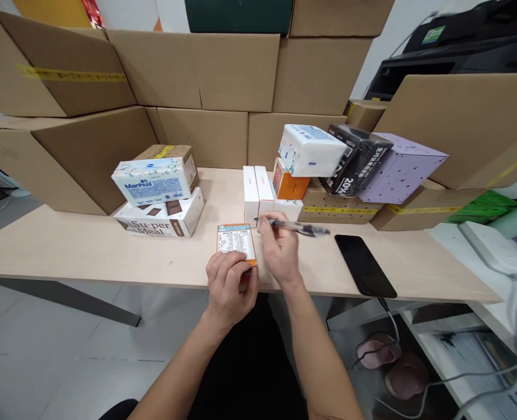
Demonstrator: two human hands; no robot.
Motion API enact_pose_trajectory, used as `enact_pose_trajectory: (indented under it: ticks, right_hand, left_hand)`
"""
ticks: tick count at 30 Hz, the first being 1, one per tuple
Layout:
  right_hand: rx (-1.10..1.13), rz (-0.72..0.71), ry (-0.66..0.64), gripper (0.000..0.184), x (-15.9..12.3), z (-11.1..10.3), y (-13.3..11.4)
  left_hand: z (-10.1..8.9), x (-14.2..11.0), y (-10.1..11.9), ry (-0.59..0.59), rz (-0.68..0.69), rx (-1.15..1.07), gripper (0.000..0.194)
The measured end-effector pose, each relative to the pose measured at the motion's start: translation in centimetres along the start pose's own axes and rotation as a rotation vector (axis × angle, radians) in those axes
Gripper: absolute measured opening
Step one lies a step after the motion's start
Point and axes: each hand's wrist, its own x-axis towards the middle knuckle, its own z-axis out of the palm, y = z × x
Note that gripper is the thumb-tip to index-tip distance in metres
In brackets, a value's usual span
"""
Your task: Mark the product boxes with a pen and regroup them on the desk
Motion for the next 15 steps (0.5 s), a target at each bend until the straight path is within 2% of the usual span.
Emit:
enact_pose_trajectory:
  ticks: [2, 4, 7, 9, 12, 15]
  right_hand:
    - [-0.197, -0.079, -0.002, 0.020, -0.2, -2.0, 0.7]
    - [-0.514, -0.145, -0.121, 0.028, -0.4, -4.0, 1.3]
    - [-0.988, -0.104, -0.360, 0.044, -0.6, -5.6, 1.9]
    - [-1.196, -0.046, -0.467, 0.043, -0.6, -5.5, 1.8]
    - [-1.335, -0.016, -0.553, 0.033, -0.5, -4.6, 1.4]
    - [-1.334, -0.019, -0.562, 0.034, -0.4, -4.2, 0.9]
  left_hand:
    - [0.0, 0.1, -0.1, 0.001, 0.002, -0.019, 0.022]
    - [0.0, 0.2, -0.2, 0.004, -0.001, -0.029, 0.022]
    - [0.1, 0.3, -0.1, 0.014, -0.011, -0.039, 0.021]
    - [0.2, 0.3, -0.1, 0.018, -0.018, -0.047, 0.020]
    - [0.5, 0.4, -0.3, 0.013, -0.023, -0.069, 0.019]
    - [0.8, 0.6, -0.8, 0.001, -0.016, -0.082, 0.019]
